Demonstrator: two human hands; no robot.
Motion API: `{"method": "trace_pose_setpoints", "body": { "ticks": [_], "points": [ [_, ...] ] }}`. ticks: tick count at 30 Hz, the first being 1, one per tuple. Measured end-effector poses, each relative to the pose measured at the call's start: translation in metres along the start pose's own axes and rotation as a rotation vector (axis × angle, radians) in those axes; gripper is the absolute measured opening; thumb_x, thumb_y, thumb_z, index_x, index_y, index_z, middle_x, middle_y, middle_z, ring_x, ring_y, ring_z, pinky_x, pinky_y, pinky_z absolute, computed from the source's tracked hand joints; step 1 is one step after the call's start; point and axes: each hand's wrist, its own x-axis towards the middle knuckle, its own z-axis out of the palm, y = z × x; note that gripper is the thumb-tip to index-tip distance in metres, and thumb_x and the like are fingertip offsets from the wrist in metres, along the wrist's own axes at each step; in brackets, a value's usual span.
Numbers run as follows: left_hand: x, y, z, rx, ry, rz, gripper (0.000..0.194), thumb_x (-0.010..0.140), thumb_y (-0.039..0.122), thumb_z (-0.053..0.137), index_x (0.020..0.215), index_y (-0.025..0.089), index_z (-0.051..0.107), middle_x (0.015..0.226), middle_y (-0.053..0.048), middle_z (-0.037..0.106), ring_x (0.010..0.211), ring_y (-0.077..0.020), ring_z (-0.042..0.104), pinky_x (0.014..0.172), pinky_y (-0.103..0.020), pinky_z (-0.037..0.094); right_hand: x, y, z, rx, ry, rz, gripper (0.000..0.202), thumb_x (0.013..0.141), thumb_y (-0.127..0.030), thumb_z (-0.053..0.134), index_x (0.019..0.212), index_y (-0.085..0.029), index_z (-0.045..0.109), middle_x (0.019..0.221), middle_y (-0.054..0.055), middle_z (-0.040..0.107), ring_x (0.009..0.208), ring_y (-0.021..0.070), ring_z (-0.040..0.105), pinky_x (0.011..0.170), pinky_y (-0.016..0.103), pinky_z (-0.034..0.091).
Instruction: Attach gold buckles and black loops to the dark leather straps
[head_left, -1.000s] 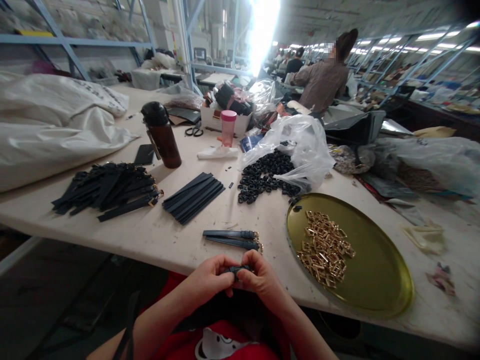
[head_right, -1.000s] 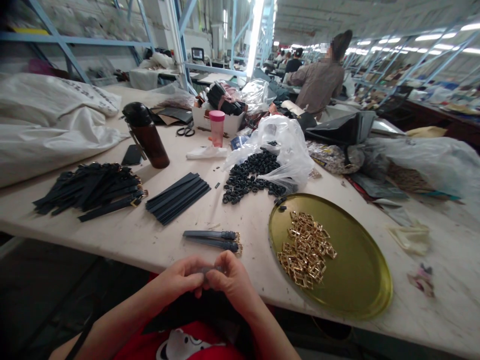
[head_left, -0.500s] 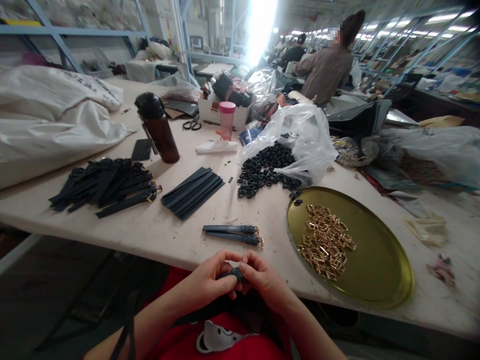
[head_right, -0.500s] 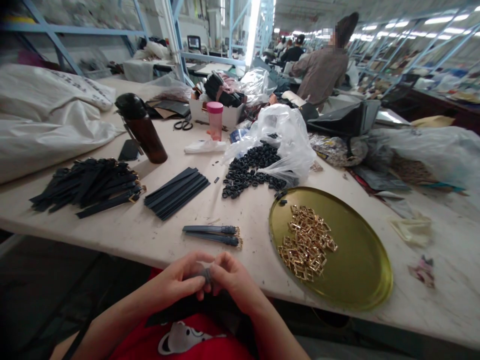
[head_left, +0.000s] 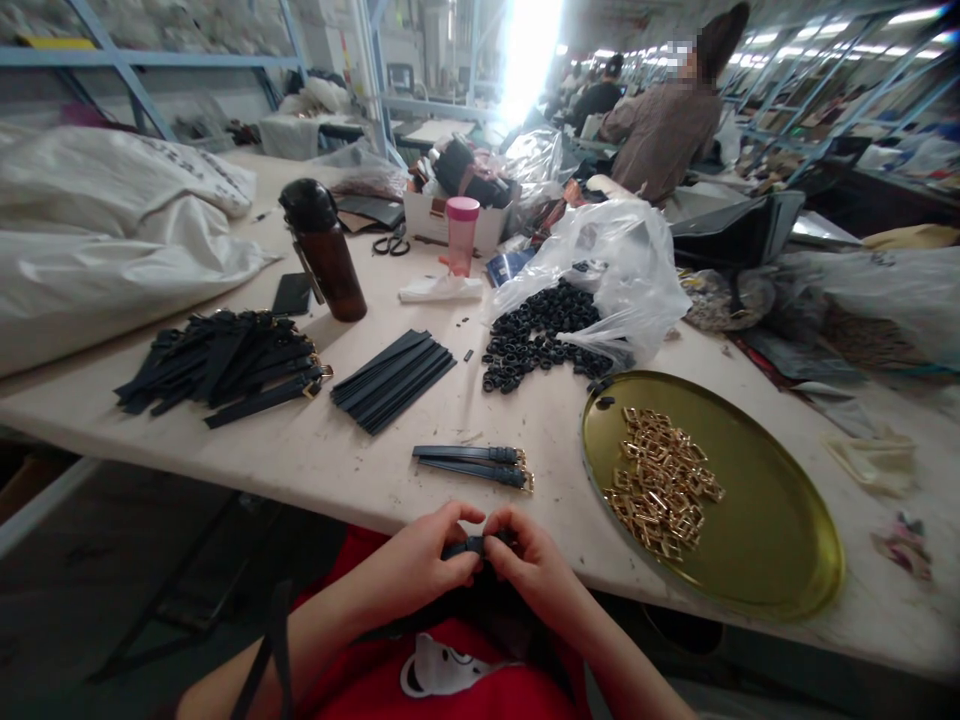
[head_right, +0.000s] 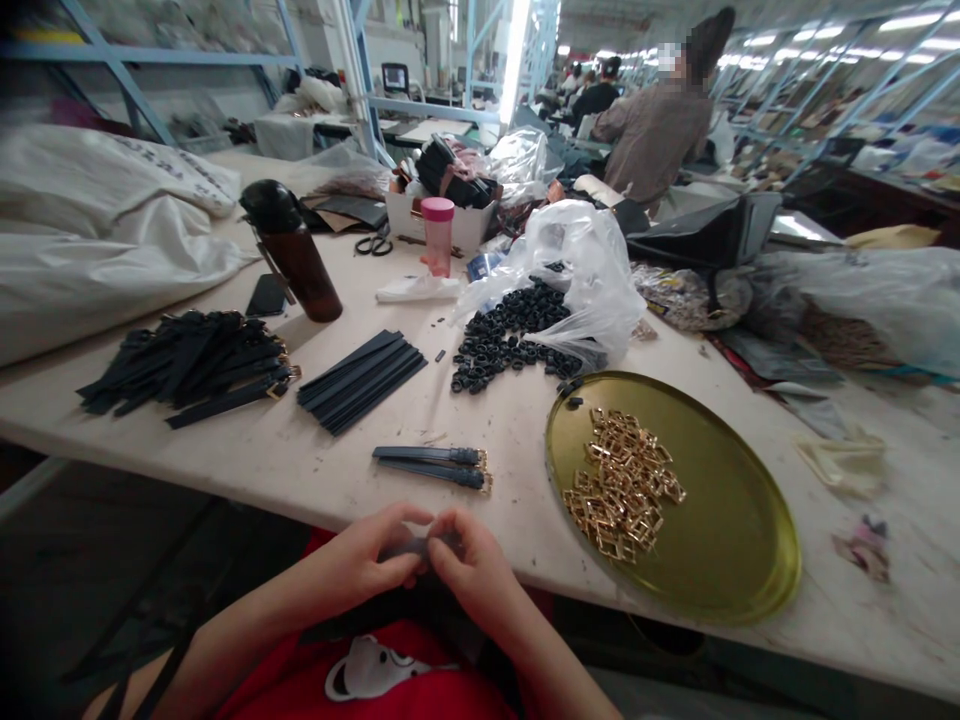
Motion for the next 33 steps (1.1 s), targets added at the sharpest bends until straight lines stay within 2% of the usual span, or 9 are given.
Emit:
{"method": "trace_pose_setpoints", "body": {
  "ticks": [4, 10, 16, 19, 22, 26, 28, 30, 33],
  "points": [
    [-0.003, 0.002, -0.001, -0.122, -0.110, 0.003, 0.038, 0.075, 0.013, 0.042, 0.112, 0.015, 0.048, 0.078, -0.002, 0.066, 0.075, -0.0143, 0.061, 0.067, -0.024, 0.046, -0.003, -0.007, -0.006, -0.180, -0.022, -0.095, 0.007, 0.075, -0.014, 0.052, 0.075, -0.021, 0.055, 0.070, -0.002, 0.053, 0.068, 0.0144, 0.048, 0.063, 0.025, 0.036],
    [-0.004, -0.003, 0.003, -0.160, -0.134, -0.027, 0.038, 0.076, 0.016, 0.044, 0.113, 0.015, 0.051, 0.082, -0.003, 0.068, 0.076, -0.0157, 0.062, 0.068, -0.025, 0.047, -0.008, -0.015, -0.009, -0.363, -0.132, -0.183, 0.015, 0.074, -0.008, 0.050, 0.074, -0.021, 0.057, 0.074, -0.001, 0.052, 0.069, 0.0146, 0.048, 0.060, 0.024, 0.035],
    [-0.005, -0.003, 0.006, -0.141, -0.159, -0.057, 0.040, 0.075, 0.015, 0.044, 0.115, 0.016, 0.051, 0.078, -0.002, 0.068, 0.074, -0.0163, 0.062, 0.065, -0.025, 0.047, -0.012, -0.016, -0.010, -0.374, -0.164, -0.185, 0.015, 0.075, -0.009, 0.049, 0.073, -0.021, 0.057, 0.074, 0.000, 0.052, 0.069, 0.0145, 0.047, 0.060, 0.024, 0.034],
    [-0.006, 0.000, 0.005, -0.160, -0.167, -0.057, 0.041, 0.075, 0.016, 0.047, 0.116, 0.016, 0.050, 0.074, -0.001, 0.066, 0.071, -0.0153, 0.061, 0.061, -0.023, 0.045, -0.011, -0.013, -0.009, -0.272, -0.168, -0.100, 0.012, 0.074, -0.009, 0.051, 0.072, -0.020, 0.056, 0.071, -0.001, 0.052, 0.067, 0.0137, 0.046, 0.059, 0.024, 0.034],
    [-0.007, 0.003, 0.003, -0.202, -0.178, -0.054, 0.045, 0.075, 0.018, 0.049, 0.120, 0.016, 0.045, 0.072, 0.000, 0.063, 0.070, -0.0141, 0.058, 0.060, -0.022, 0.043, -0.010, -0.009, -0.008, -0.031, -0.166, 0.039, 0.003, 0.075, -0.018, 0.055, 0.073, -0.020, 0.053, 0.066, -0.003, 0.052, 0.061, 0.0118, 0.045, 0.055, 0.022, 0.033],
    [-0.008, 0.004, 0.002, -0.212, -0.198, -0.029, 0.049, 0.074, 0.014, 0.048, 0.122, 0.017, 0.043, 0.073, 0.001, 0.061, 0.070, -0.0134, 0.057, 0.061, -0.022, 0.043, -0.011, -0.006, -0.006, 0.174, -0.207, 0.170, 0.012, 0.074, -0.027, 0.058, 0.073, -0.020, 0.048, 0.061, -0.005, 0.050, 0.053, 0.0102, 0.043, 0.051, 0.021, 0.031],
    [-0.010, 0.003, 0.003, -0.189, -0.184, -0.026, 0.051, 0.072, 0.011, 0.047, 0.122, 0.017, 0.043, 0.072, 0.001, 0.061, 0.069, -0.0132, 0.057, 0.061, -0.022, 0.043, -0.012, -0.008, -0.005, 0.114, -0.212, 0.156, 0.009, 0.074, -0.024, 0.056, 0.072, -0.020, 0.048, 0.062, -0.005, 0.050, 0.055, 0.0107, 0.043, 0.051, 0.021, 0.031],
    [-0.011, 0.002, 0.004, -0.155, -0.162, -0.022, 0.052, 0.071, 0.008, 0.045, 0.122, 0.017, 0.045, 0.075, 0.000, 0.062, 0.071, -0.0136, 0.058, 0.063, -0.022, 0.044, -0.015, -0.014, -0.006, -0.067, -0.191, 0.074, 0.006, 0.073, -0.016, 0.054, 0.071, -0.020, 0.050, 0.066, -0.003, 0.051, 0.060, 0.0119, 0.044, 0.055, 0.022, 0.033],
    [-0.012, 0.001, 0.007, -0.102, -0.160, -0.012, 0.053, 0.069, 0.006, 0.044, 0.121, 0.017, 0.046, 0.085, -0.002, 0.065, 0.076, -0.0148, 0.059, 0.065, -0.023, 0.045, -0.018, -0.024, -0.008, -0.315, -0.195, -0.059, 0.012, 0.070, -0.007, 0.052, 0.069, -0.019, 0.053, 0.073, -0.001, 0.051, 0.069, 0.0134, 0.046, 0.061, 0.023, 0.034]
  ]
}}
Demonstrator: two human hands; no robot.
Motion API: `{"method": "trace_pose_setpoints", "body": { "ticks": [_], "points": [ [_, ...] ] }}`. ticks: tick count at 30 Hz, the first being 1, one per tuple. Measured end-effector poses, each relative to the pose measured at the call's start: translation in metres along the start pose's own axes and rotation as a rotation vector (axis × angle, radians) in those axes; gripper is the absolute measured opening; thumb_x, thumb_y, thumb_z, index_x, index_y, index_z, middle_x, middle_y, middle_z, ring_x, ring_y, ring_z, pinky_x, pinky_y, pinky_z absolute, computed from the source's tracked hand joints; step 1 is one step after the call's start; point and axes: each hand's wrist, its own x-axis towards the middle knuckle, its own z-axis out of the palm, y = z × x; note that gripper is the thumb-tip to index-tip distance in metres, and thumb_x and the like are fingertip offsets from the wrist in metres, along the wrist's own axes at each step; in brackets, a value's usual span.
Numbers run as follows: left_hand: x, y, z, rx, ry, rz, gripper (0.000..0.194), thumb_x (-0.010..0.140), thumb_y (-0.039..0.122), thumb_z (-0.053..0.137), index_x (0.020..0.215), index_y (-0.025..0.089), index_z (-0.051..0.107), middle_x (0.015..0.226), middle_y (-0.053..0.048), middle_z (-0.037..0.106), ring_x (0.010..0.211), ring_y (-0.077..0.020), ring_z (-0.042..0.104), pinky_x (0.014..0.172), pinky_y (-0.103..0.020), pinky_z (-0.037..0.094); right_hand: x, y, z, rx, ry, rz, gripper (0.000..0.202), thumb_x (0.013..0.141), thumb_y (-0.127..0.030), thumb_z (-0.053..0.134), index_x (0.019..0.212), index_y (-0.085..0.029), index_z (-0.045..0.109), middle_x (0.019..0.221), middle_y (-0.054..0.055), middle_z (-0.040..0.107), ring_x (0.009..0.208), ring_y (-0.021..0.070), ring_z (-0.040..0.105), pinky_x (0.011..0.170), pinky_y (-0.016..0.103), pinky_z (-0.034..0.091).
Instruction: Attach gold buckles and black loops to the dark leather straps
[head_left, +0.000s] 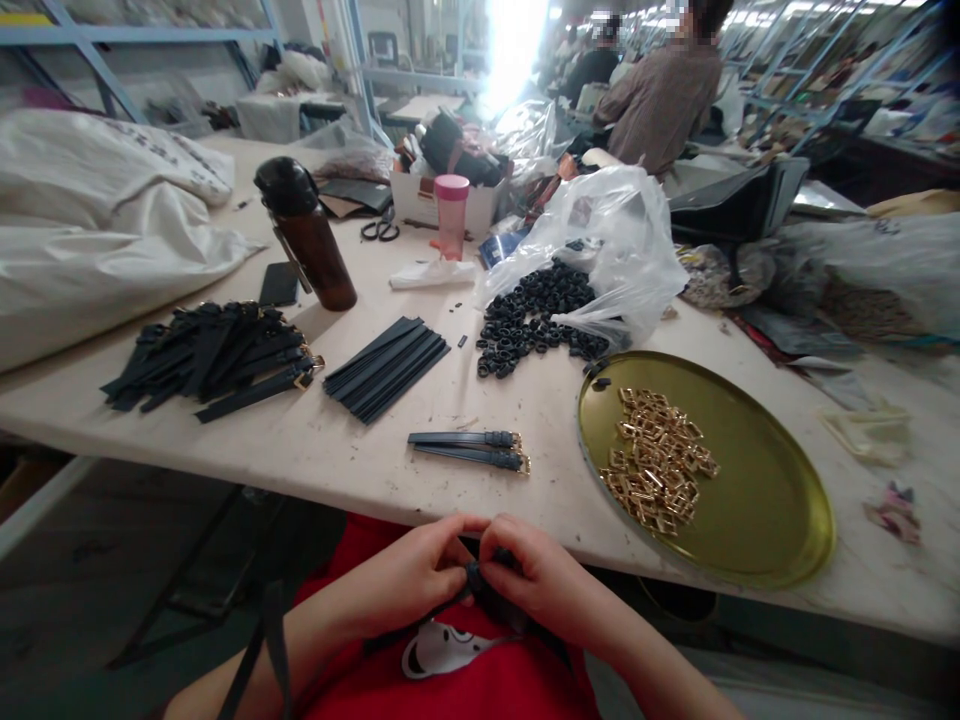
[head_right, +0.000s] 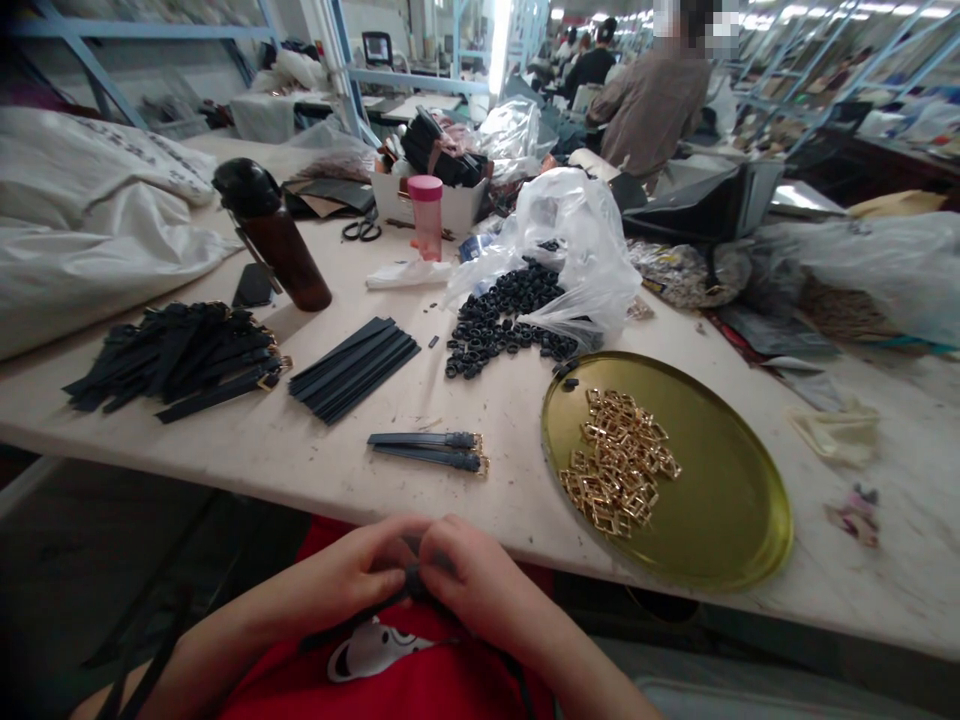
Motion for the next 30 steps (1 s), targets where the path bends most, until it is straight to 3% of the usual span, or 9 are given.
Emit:
{"method": "trace_pose_setpoints", "body": {
  "ticks": [4, 7, 10, 13, 16, 19, 23, 27, 30],
  "points": [
    [0.000, -0.001, 0.001, 0.059, 0.028, -0.001, 0.048, 0.072, 0.009, 0.045, 0.120, 0.018, 0.047, 0.082, -0.001, 0.065, 0.073, -0.0143, 0.060, 0.063, -0.022, 0.045, 0.000, -0.005, -0.001, -0.054, -0.014, 0.011, 0.012, 0.072, -0.007, 0.050, 0.069, -0.018, 0.052, 0.071, -0.002, 0.051, 0.068, 0.0129, 0.046, 0.061, 0.023, 0.035],
    [0.001, -0.002, -0.002, 0.057, 0.071, -0.019, 0.043, 0.077, 0.016, 0.045, 0.119, 0.016, 0.046, 0.073, 0.000, 0.063, 0.066, -0.0135, 0.059, 0.060, -0.022, 0.044, 0.002, -0.001, 0.000, 0.050, 0.032, 0.056, 0.008, 0.075, -0.012, 0.050, 0.079, -0.019, 0.052, 0.074, -0.002, 0.053, 0.070, 0.0125, 0.047, 0.063, 0.023, 0.037],
    [-0.001, -0.002, -0.008, 0.085, 0.115, -0.033, 0.043, 0.079, 0.020, 0.045, 0.121, 0.017, 0.045, 0.074, 0.001, 0.063, 0.065, -0.0130, 0.058, 0.059, -0.022, 0.044, 0.002, 0.003, -0.002, 0.199, 0.014, 0.039, 0.017, 0.077, -0.015, 0.050, 0.093, -0.019, 0.051, 0.082, -0.002, 0.055, 0.073, 0.0122, 0.050, 0.065, 0.023, 0.040],
    [-0.002, 0.000, -0.013, 0.103, 0.042, -0.039, 0.046, 0.075, 0.017, 0.049, 0.121, 0.017, 0.046, 0.075, 0.001, 0.062, 0.067, -0.0132, 0.057, 0.061, -0.022, 0.044, 0.000, 0.005, -0.006, 0.270, -0.060, 0.057, 0.021, 0.082, -0.017, 0.044, 0.103, -0.020, 0.048, 0.081, -0.002, 0.054, 0.067, 0.0109, 0.051, 0.061, 0.023, 0.042],
    [0.000, 0.001, -0.013, 0.071, 0.024, -0.041, 0.041, 0.072, 0.018, 0.052, 0.113, 0.017, 0.052, 0.078, 0.001, 0.064, 0.070, -0.0139, 0.058, 0.062, -0.022, 0.044, -0.002, 0.005, -0.008, 0.174, -0.009, 0.031, 0.022, 0.083, -0.017, 0.044, 0.104, -0.021, 0.049, 0.084, 0.000, 0.057, 0.074, 0.0130, 0.053, 0.068, 0.025, 0.043],
    [0.007, -0.002, -0.010, 0.099, 0.116, -0.020, 0.035, 0.070, 0.016, 0.051, 0.105, 0.017, 0.056, 0.084, 0.000, 0.066, 0.074, -0.0149, 0.059, 0.066, -0.023, 0.045, 0.000, 0.005, -0.004, 0.061, 0.071, -0.030, 0.022, 0.083, -0.015, 0.045, 0.103, -0.021, 0.050, 0.094, 0.002, 0.059, 0.088, 0.0161, 0.053, 0.079, 0.030, 0.041],
    [0.014, -0.004, -0.012, 0.221, 0.182, 0.034, 0.037, 0.068, 0.012, 0.051, 0.104, 0.019, 0.057, 0.089, -0.001, 0.068, 0.078, -0.0155, 0.060, 0.069, -0.023, 0.044, 0.006, 0.006, 0.008, -0.014, 0.106, -0.136, 0.020, 0.083, -0.014, 0.044, 0.099, -0.021, 0.052, 0.098, 0.004, 0.059, 0.092, 0.0172, 0.054, 0.081, 0.031, 0.041],
    [0.010, 0.004, -0.022, 0.237, 0.147, 0.033, 0.042, 0.069, 0.012, 0.049, 0.109, 0.020, 0.054, 0.085, 0.000, 0.068, 0.073, -0.0150, 0.060, 0.066, -0.023, 0.043, 0.013, 0.008, 0.010, 0.009, 0.149, -0.129, 0.024, 0.083, -0.013, 0.043, 0.104, -0.021, 0.051, 0.101, 0.005, 0.059, 0.093, 0.0175, 0.054, 0.082, 0.032, 0.042],
    [0.005, 0.009, -0.027, 0.172, 0.088, 0.022, 0.045, 0.072, 0.015, 0.047, 0.117, 0.019, 0.049, 0.078, 0.000, 0.066, 0.071, -0.0142, 0.059, 0.061, -0.021, 0.042, 0.017, 0.010, 0.004, 0.062, 0.142, -0.116, 0.024, 0.084, -0.015, 0.042, 0.106, -0.021, 0.050, 0.089, 0.002, 0.059, 0.083, 0.0158, 0.055, 0.075, 0.029, 0.044]
  ]
}}
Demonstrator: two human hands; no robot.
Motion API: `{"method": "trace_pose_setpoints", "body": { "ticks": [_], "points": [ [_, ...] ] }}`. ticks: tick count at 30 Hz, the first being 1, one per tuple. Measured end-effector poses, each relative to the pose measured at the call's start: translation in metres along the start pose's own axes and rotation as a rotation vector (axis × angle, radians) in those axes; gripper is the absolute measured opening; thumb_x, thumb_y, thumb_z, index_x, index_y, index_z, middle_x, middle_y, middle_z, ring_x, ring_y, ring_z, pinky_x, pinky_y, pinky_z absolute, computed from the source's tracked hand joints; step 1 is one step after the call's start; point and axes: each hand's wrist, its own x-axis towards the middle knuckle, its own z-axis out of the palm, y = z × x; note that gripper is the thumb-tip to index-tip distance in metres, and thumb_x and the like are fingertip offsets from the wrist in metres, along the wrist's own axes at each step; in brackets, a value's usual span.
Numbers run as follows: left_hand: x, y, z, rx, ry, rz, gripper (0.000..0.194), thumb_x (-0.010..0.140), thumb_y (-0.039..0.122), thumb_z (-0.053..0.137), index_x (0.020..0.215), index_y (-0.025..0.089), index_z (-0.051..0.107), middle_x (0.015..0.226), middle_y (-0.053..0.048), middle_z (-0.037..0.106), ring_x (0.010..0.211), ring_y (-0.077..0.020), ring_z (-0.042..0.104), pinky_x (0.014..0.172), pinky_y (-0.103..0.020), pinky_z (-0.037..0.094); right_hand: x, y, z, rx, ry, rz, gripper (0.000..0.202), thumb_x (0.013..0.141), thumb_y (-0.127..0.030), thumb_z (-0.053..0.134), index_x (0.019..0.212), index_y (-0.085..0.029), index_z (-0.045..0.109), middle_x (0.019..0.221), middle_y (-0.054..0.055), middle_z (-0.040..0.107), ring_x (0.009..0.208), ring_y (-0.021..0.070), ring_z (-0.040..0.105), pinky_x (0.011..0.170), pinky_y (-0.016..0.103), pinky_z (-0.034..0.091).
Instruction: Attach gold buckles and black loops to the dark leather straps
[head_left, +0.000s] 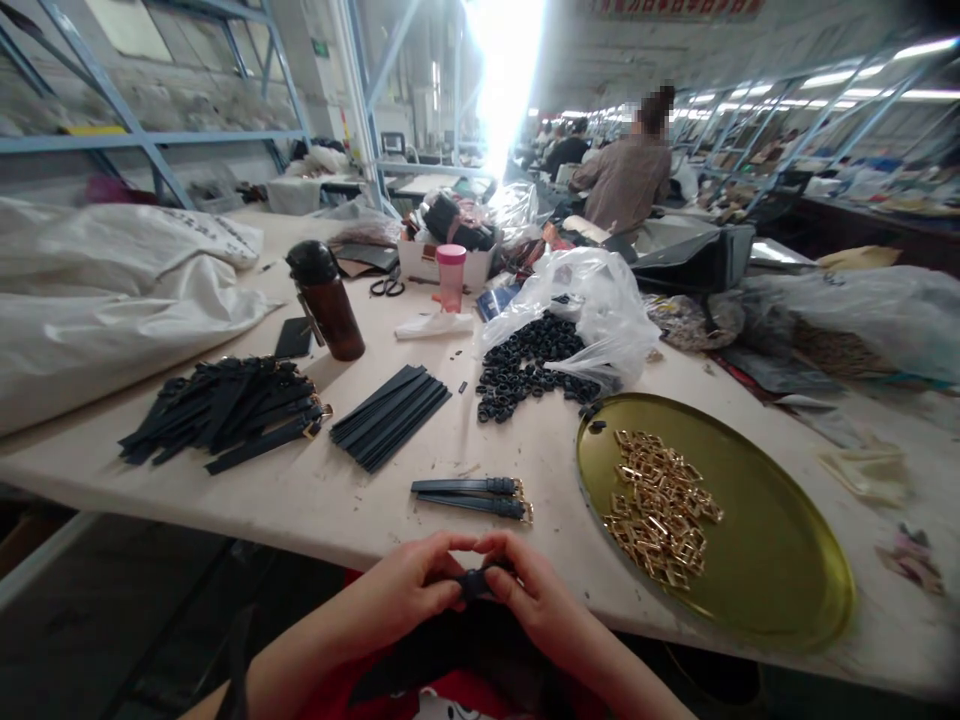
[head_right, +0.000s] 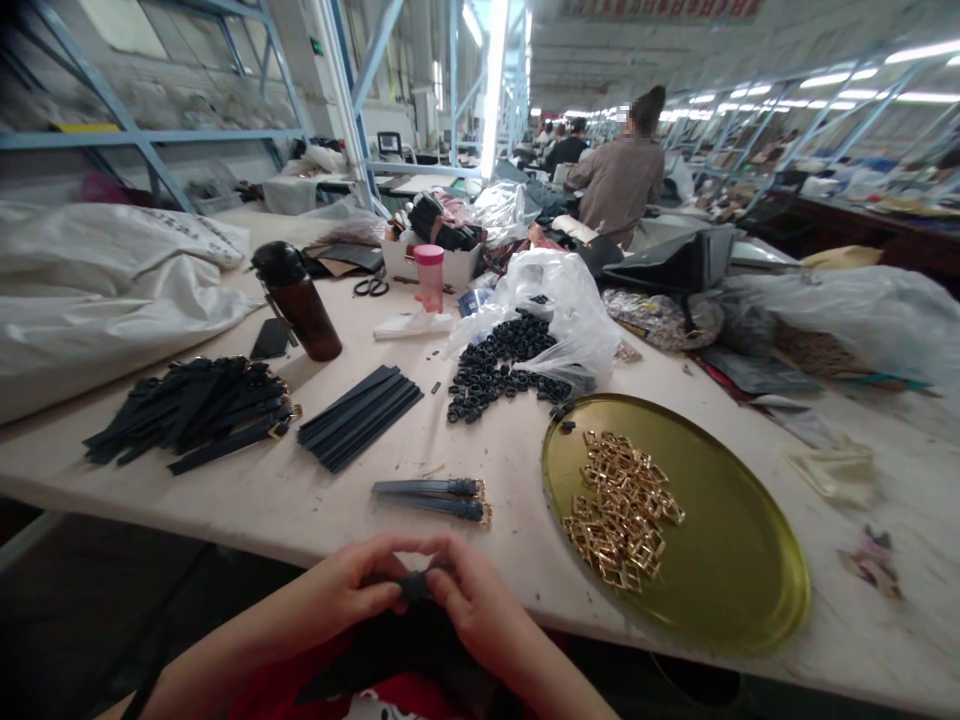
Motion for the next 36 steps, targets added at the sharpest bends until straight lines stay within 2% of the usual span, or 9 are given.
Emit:
{"method": "trace_pose_setpoints", "body": {
  "ticks": [4, 8, 15, 20, 25, 28, 32, 34, 36],
  "points": [
    [0.004, -0.002, 0.001, -0.029, 0.018, 0.000, 0.041, 0.073, 0.015, 0.047, 0.114, 0.017, 0.051, 0.069, 0.002, 0.062, 0.063, -0.0125, 0.056, 0.054, -0.019, 0.037, 0.001, 0.002, -0.004, -0.004, 0.018, -0.020, 0.021, 0.085, -0.017, 0.042, 0.104, -0.021, 0.050, 0.089, 0.002, 0.058, 0.083, 0.0157, 0.054, 0.075, 0.029, 0.043],
    [0.013, -0.002, 0.004, 0.069, 0.051, 0.041, 0.040, 0.072, 0.014, 0.046, 0.111, 0.017, 0.053, 0.068, 0.002, 0.062, 0.063, -0.0127, 0.055, 0.056, -0.019, 0.037, 0.001, 0.005, -0.004, -0.033, 0.038, -0.033, 0.023, 0.084, -0.014, 0.042, 0.104, -0.021, 0.050, 0.097, 0.004, 0.059, 0.090, 0.0164, 0.054, 0.079, 0.030, 0.042],
    [0.014, 0.001, -0.007, 0.068, -0.094, 0.042, 0.051, 0.069, 0.013, 0.050, 0.119, 0.021, 0.049, 0.077, 0.002, 0.065, 0.066, -0.0131, 0.055, 0.056, -0.019, 0.038, 0.002, 0.002, -0.004, -0.081, 0.051, 0.006, 0.022, 0.084, -0.015, 0.043, 0.104, -0.020, 0.050, 0.088, 0.003, 0.060, 0.081, 0.0157, 0.056, 0.071, 0.028, 0.043],
    [0.016, -0.003, -0.001, 0.091, -0.004, 0.014, 0.045, 0.069, 0.015, 0.051, 0.113, 0.019, 0.053, 0.070, 0.002, 0.065, 0.064, -0.0145, 0.058, 0.056, -0.020, 0.040, 0.003, 0.005, 0.001, -0.054, 0.078, -0.009, 0.020, 0.084, -0.015, 0.043, 0.103, -0.019, 0.050, 0.090, 0.003, 0.061, 0.084, 0.0163, 0.057, 0.074, 0.029, 0.044],
    [0.021, -0.004, 0.006, 0.194, 0.028, 0.045, 0.036, 0.071, 0.016, 0.052, 0.107, 0.018, 0.055, 0.081, -0.001, 0.068, 0.074, -0.0172, 0.062, 0.064, -0.023, 0.044, 0.003, 0.011, 0.008, -0.084, 0.107, -0.058, 0.020, 0.084, -0.014, 0.042, 0.102, -0.018, 0.051, 0.100, 0.006, 0.061, 0.093, 0.0178, 0.056, 0.081, 0.032, 0.044],
    [0.028, -0.004, -0.001, 0.347, 0.122, 0.108, 0.036, 0.075, 0.021, 0.053, 0.111, 0.020, 0.053, 0.090, -0.003, 0.068, 0.082, -0.0185, 0.061, 0.072, -0.026, 0.045, 0.012, 0.005, -0.001, -0.202, 0.148, -0.096, 0.019, 0.084, -0.016, 0.042, 0.101, -0.018, 0.052, 0.097, 0.007, 0.063, 0.089, 0.0186, 0.058, 0.077, 0.032, 0.045],
    [0.046, -0.006, -0.017, 0.741, 0.324, 0.242, 0.042, 0.080, 0.025, 0.053, 0.121, 0.019, 0.045, 0.113, -0.009, 0.060, 0.102, -0.0230, 0.055, 0.087, -0.033, 0.041, 0.039, -0.002, -0.022, -0.449, 0.291, -0.158, 0.017, 0.086, -0.022, 0.041, 0.093, -0.018, 0.056, 0.089, 0.008, 0.063, 0.084, 0.0212, 0.056, 0.076, 0.035, 0.043],
    [0.057, -0.010, -0.021, 0.954, 0.340, 0.317, 0.037, 0.083, 0.016, 0.046, 0.120, 0.016, 0.045, 0.121, -0.011, 0.055, 0.109, -0.0236, 0.051, 0.092, -0.036, 0.038, 0.054, 0.006, -0.027, -0.521, 0.340, -0.183, 0.019, 0.086, -0.023, 0.040, 0.087, -0.018, 0.058, 0.085, 0.008, 0.062, 0.083, 0.0224, 0.055, 0.077, 0.037, 0.043],
    [0.067, -0.013, -0.019, 1.098, 0.324, 0.347, 0.033, 0.087, 0.014, 0.038, 0.119, 0.015, 0.045, 0.112, -0.012, 0.058, 0.103, -0.0228, 0.054, 0.087, -0.036, 0.042, 0.066, 0.021, -0.025, -0.481, 0.382, -0.200, 0.021, 0.086, -0.026, 0.040, 0.089, -0.017, 0.058, 0.090, 0.010, 0.061, 0.085, 0.0227, 0.055, 0.079, 0.038, 0.044]
  ]
}}
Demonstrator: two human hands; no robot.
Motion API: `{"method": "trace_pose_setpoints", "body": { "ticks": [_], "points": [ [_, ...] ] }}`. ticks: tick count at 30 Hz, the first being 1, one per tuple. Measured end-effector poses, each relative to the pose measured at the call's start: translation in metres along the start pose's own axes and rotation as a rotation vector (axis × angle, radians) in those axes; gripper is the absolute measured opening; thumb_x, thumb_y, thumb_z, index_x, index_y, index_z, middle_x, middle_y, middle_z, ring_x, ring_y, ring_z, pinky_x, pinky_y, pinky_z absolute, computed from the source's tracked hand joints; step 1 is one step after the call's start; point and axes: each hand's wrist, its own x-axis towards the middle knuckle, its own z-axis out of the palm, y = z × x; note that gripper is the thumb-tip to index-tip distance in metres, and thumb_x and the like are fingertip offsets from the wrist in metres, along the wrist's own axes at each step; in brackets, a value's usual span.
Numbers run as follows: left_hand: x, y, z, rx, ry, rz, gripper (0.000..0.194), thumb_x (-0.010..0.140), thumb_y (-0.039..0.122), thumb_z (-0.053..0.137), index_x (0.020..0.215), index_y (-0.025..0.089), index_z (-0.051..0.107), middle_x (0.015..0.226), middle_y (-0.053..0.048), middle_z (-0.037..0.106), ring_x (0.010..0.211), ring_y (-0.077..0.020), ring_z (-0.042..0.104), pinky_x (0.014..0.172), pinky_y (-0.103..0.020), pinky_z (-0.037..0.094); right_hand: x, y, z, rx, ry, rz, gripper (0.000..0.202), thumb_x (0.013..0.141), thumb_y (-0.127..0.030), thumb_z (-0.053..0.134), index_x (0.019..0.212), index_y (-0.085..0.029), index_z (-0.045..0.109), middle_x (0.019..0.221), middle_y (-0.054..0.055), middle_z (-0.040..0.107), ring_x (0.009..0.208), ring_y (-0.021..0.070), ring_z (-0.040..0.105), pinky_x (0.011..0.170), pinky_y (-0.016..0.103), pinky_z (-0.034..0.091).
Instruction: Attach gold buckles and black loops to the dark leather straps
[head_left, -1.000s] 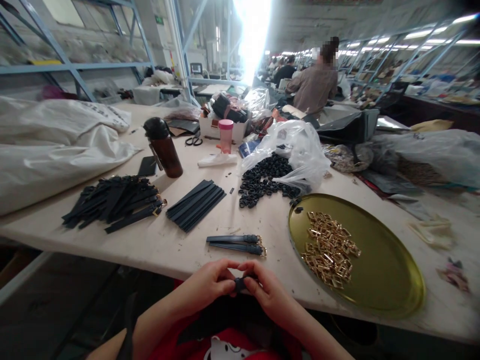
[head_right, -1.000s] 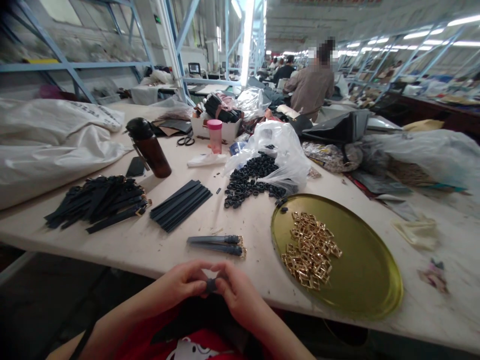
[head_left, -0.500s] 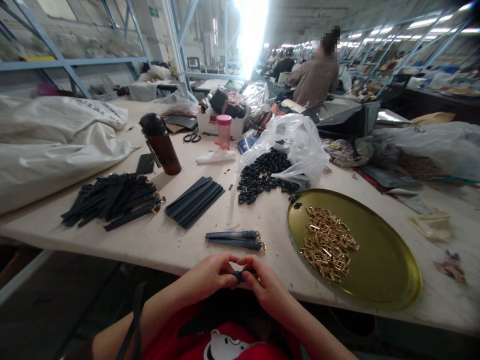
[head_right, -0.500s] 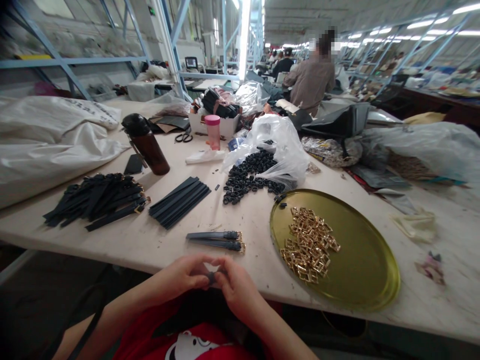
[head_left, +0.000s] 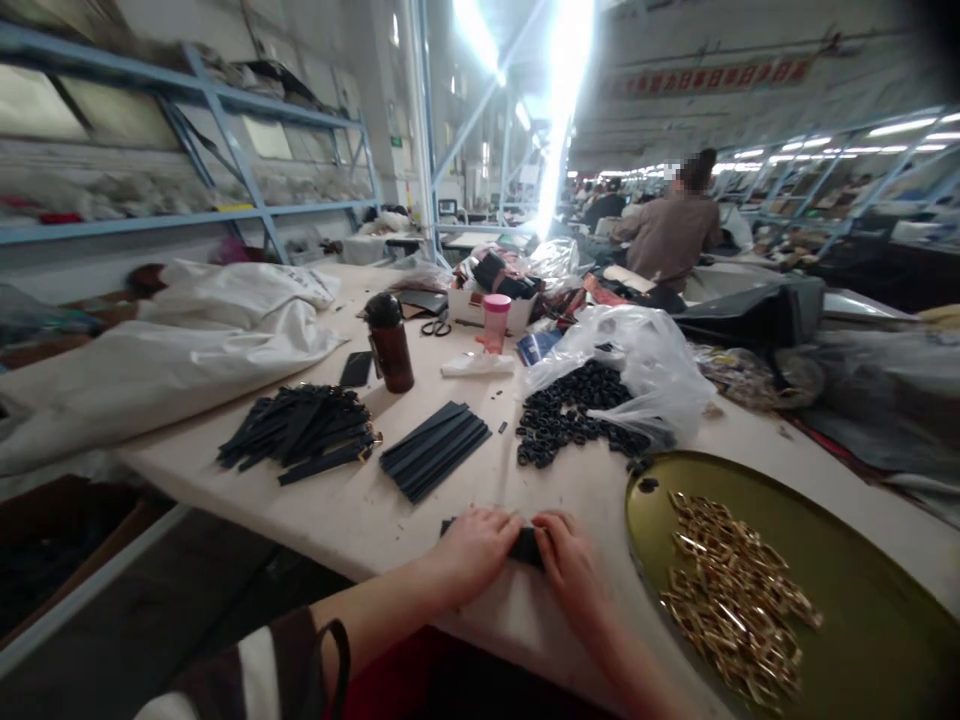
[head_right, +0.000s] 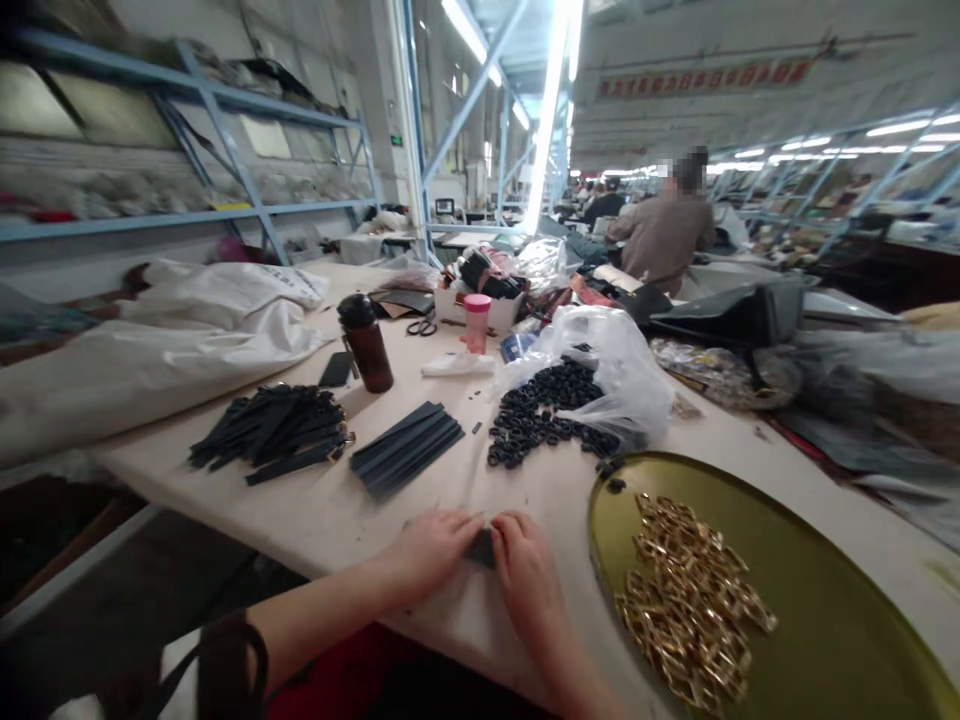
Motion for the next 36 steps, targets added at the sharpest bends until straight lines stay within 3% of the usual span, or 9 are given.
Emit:
{"method": "trace_pose_setpoints", "body": {
  "ticks": [4, 8, 11, 16, 19, 21, 25, 29, 36],
  "points": [
    [0.013, 0.007, 0.010, 0.138, -0.011, 0.084, 0.029, 0.086, 0.016, 0.039, 0.114, 0.009, 0.045, 0.096, -0.012, 0.061, 0.087, -0.0234, 0.058, 0.074, -0.035, 0.047, -0.005, 0.026, 0.023, 0.189, 0.075, 0.106, 0.029, 0.087, -0.037, 0.038, 0.094, -0.017, 0.057, 0.094, 0.010, 0.062, 0.090, 0.0228, 0.056, 0.082, 0.038, 0.045],
    [0.008, -0.004, -0.003, 0.169, 0.011, 0.004, 0.017, 0.083, 0.018, 0.045, 0.099, 0.017, 0.051, 0.087, -0.004, 0.060, 0.076, -0.0178, 0.059, 0.066, -0.027, 0.048, -0.014, 0.044, 0.025, 0.275, 0.165, 0.280, 0.040, 0.083, -0.048, 0.038, 0.104, -0.017, 0.055, 0.103, 0.011, 0.062, 0.097, 0.0259, 0.056, 0.085, 0.040, 0.045],
    [-0.018, -0.045, -0.029, 0.221, 0.080, -0.206, 0.032, 0.082, 0.011, 0.041, 0.113, 0.019, 0.045, 0.094, -0.006, 0.059, 0.080, -0.0178, 0.058, 0.070, -0.027, 0.047, -0.016, 0.047, 0.023, 0.299, 0.190, 0.334, 0.043, 0.082, -0.050, 0.038, 0.103, -0.017, 0.057, 0.105, 0.012, 0.063, 0.099, 0.0274, 0.057, 0.085, 0.040, 0.045],
    [-0.072, -0.155, -0.070, 0.342, 0.219, -0.630, 0.042, 0.087, 0.013, 0.032, 0.129, 0.010, 0.033, 0.109, -0.016, 0.054, 0.100, -0.0252, 0.053, 0.086, -0.037, 0.041, -0.012, 0.035, 0.025, 0.265, 0.095, 0.315, 0.040, 0.079, -0.050, 0.044, 0.100, -0.019, 0.059, 0.094, 0.008, 0.067, 0.088, 0.0253, 0.062, 0.074, 0.035, 0.050],
    [-0.095, -0.201, -0.076, 0.376, 0.234, -0.744, 0.045, 0.085, 0.026, 0.042, 0.125, 0.006, 0.038, 0.116, -0.021, 0.052, 0.104, -0.0309, 0.051, 0.086, -0.041, 0.040, -0.011, 0.029, 0.026, 0.247, 0.090, 0.319, 0.039, 0.079, -0.050, 0.045, 0.099, -0.019, 0.059, 0.092, 0.008, 0.068, 0.084, 0.0241, 0.063, 0.071, 0.033, 0.052],
    [-0.101, -0.213, -0.075, 0.372, 0.235, -0.751, 0.043, 0.084, 0.029, 0.044, 0.121, 0.007, 0.043, 0.116, -0.020, 0.054, 0.105, -0.0310, 0.052, 0.088, -0.041, 0.040, -0.011, 0.028, 0.027, 0.235, 0.095, 0.311, 0.037, 0.080, -0.049, 0.044, 0.097, -0.020, 0.060, 0.093, 0.008, 0.067, 0.084, 0.0236, 0.063, 0.071, 0.032, 0.052],
    [-0.086, -0.201, -0.066, 0.347, 0.277, -0.667, 0.045, 0.086, 0.029, 0.041, 0.125, 0.006, 0.040, 0.130, -0.020, 0.043, 0.120, -0.0306, 0.039, 0.100, -0.042, 0.029, -0.009, 0.027, 0.026, 0.185, 0.085, 0.242, 0.032, 0.082, -0.045, 0.043, 0.094, -0.021, 0.061, 0.092, 0.007, 0.067, 0.085, 0.0229, 0.063, 0.073, 0.032, 0.051],
    [-0.038, -0.172, -0.048, 0.216, 0.220, -0.478, 0.041, 0.086, 0.035, 0.042, 0.124, 0.019, 0.044, 0.132, -0.007, 0.046, 0.121, -0.0204, 0.041, 0.101, -0.029, 0.031, -0.006, 0.023, 0.027, 0.132, 0.053, 0.171, 0.030, 0.083, -0.043, 0.043, 0.090, -0.021, 0.062, 0.090, 0.007, 0.067, 0.084, 0.0230, 0.062, 0.074, 0.032, 0.051],
    [0.026, -0.152, -0.011, 0.092, 0.220, -0.604, 0.054, 0.085, 0.046, 0.039, 0.124, 0.010, 0.043, 0.125, -0.017, 0.050, 0.117, -0.0259, 0.044, 0.097, -0.036, 0.032, -0.005, 0.019, 0.025, 0.107, 0.071, 0.135, 0.030, 0.086, -0.041, 0.039, 0.088, -0.021, 0.062, 0.087, 0.007, 0.066, 0.082, 0.0221, 0.061, 0.072, 0.032, 0.049]
  ]
}}
